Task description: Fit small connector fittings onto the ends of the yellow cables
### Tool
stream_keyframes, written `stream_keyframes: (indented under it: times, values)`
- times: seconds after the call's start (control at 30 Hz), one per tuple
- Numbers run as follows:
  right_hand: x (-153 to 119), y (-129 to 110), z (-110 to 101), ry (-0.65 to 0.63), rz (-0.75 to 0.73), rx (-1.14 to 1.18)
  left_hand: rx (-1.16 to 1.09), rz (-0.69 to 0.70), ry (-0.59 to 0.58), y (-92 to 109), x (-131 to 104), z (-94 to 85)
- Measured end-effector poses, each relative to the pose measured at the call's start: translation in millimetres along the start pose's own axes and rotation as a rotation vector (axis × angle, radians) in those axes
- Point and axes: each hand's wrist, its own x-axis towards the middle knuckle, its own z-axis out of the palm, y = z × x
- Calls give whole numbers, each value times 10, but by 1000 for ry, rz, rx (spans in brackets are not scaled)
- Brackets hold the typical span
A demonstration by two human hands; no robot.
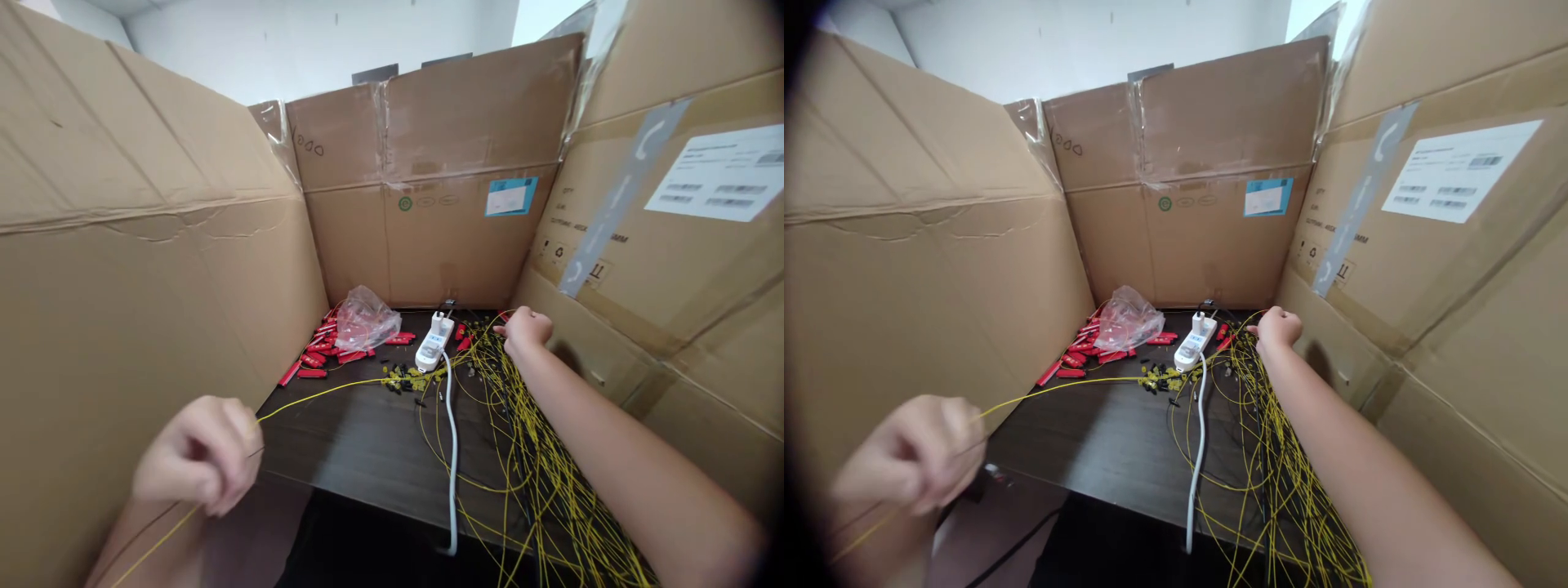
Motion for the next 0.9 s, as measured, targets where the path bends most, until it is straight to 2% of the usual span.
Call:
stream_keyframes:
  times: [0.07, 0.13, 0.27, 0.37, 0.57, 0.7, 0.8, 0.9]
  values:
    - [-82, -113, 27, -70, -81, 25, 49, -70, 3, -90, -16, 137]
    - [-208, -271, 71, -179, -222, 67, -17, -160, 91, -164, 34, 175]
    - [-460, -608, 181, -333, -454, 120, -251, -165, 347, -339, 152, 36]
    - [-545, -757, 254, -353, -530, 120, -250, -170, 418, -498, 178, -63]
    - [-547, -751, 317, -389, -536, 77, -180, -302, 457, -747, 200, -67]
    - [-631, -718, 430, -511, -477, 14, -135, -332, 488, -869, 271, -61]
    - [-740, -790, 672, -642, -393, 6, -126, -245, 550, -933, 363, -51]
    - [-816, -930, 1056, -720, -358, 47, -106, -156, 658, -995, 461, -15]
